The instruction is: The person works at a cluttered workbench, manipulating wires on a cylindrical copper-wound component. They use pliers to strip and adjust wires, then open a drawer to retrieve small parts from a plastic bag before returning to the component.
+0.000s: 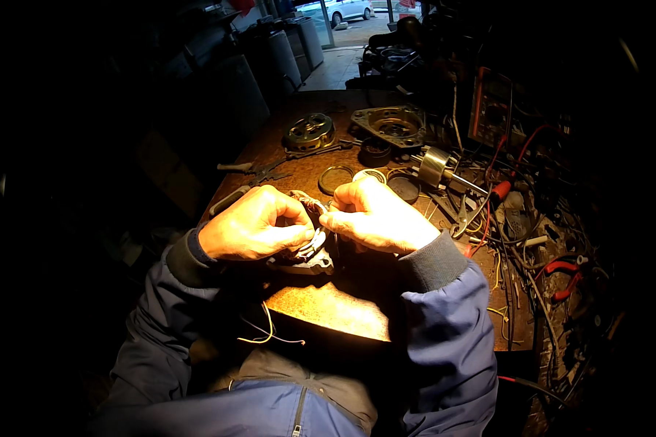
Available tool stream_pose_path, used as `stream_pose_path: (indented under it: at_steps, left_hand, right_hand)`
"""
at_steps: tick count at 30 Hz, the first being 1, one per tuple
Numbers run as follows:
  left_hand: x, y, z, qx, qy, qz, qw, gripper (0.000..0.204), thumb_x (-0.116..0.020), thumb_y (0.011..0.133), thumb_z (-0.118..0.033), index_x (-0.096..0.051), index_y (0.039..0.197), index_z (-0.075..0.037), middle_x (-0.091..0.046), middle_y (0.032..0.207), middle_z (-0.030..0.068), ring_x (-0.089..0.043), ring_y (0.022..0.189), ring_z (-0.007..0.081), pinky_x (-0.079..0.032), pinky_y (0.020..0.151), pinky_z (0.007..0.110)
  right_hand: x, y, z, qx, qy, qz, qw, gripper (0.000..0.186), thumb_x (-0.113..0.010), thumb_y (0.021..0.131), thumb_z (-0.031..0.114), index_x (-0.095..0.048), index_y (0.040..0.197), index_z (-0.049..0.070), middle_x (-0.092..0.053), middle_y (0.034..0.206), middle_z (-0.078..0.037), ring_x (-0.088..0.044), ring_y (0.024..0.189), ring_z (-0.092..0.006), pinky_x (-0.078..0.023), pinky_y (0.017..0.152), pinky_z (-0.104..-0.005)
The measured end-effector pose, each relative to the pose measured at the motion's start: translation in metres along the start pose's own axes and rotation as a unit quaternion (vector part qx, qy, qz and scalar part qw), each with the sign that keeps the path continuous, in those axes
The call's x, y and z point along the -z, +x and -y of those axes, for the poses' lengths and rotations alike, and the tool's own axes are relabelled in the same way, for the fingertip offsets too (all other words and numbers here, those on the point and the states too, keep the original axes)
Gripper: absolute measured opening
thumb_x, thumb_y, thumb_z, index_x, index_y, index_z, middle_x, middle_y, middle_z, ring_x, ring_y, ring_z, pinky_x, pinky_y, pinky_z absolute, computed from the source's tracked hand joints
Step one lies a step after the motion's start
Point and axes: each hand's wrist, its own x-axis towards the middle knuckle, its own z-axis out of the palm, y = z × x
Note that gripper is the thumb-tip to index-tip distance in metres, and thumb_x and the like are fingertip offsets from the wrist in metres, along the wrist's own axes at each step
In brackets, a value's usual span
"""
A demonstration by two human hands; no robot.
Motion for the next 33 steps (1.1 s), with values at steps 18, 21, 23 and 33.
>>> stream_pose_path:
  at_steps: [18,21,23,33]
  left_hand:
    - [0.009,0.004,0.007,0.054,-0.006,0.074,0.996,0.026,-0.067,0.098,-0.018,-0.071,0.085,0.004,-0.064,0.071,-0.0001,-0.054,0.067,0.0062,-0.045,0.062,0.029]
    - [0.01,0.002,0.006,0.046,0.029,0.07,0.996,0.024,-0.067,0.099,-0.018,-0.073,0.089,0.004,-0.066,0.072,-0.0005,-0.055,0.068,0.0061,-0.046,0.062,0.028]
    - [0.012,0.001,0.004,0.05,0.022,0.08,0.995,0.024,-0.067,0.1,-0.018,-0.074,0.093,0.004,-0.067,0.075,0.0002,-0.056,0.07,0.0066,-0.047,0.064,0.028]
    - [0.021,0.003,0.005,0.015,-0.037,0.13,0.991,0.019,-0.07,0.099,-0.017,-0.075,0.097,0.002,-0.069,0.08,0.0004,-0.059,0.075,0.0078,-0.05,0.071,0.028]
  right_hand:
    - [-0.002,0.001,-0.001,0.019,-0.007,-0.011,1.0,0.029,-0.072,0.096,0.021,-0.066,0.081,-0.004,-0.06,0.063,-0.004,-0.055,0.052,-0.0096,-0.041,0.046,-0.0276]
    - [-0.002,0.001,-0.002,0.019,-0.007,-0.011,1.0,0.029,-0.072,0.096,0.02,-0.066,0.081,-0.003,-0.059,0.062,-0.003,-0.054,0.051,-0.0091,-0.04,0.046,-0.0276]
    - [-0.002,0.002,-0.002,0.015,-0.002,-0.009,1.0,0.028,-0.073,0.096,0.02,-0.066,0.081,-0.003,-0.059,0.062,-0.002,-0.053,0.051,-0.0089,-0.04,0.045,-0.0276]
    - [-0.002,0.001,0.0,0.002,0.007,-0.001,1.0,0.026,-0.074,0.095,0.019,-0.067,0.084,-0.002,-0.061,0.068,-0.003,-0.055,0.055,-0.0088,-0.041,0.048,-0.0273]
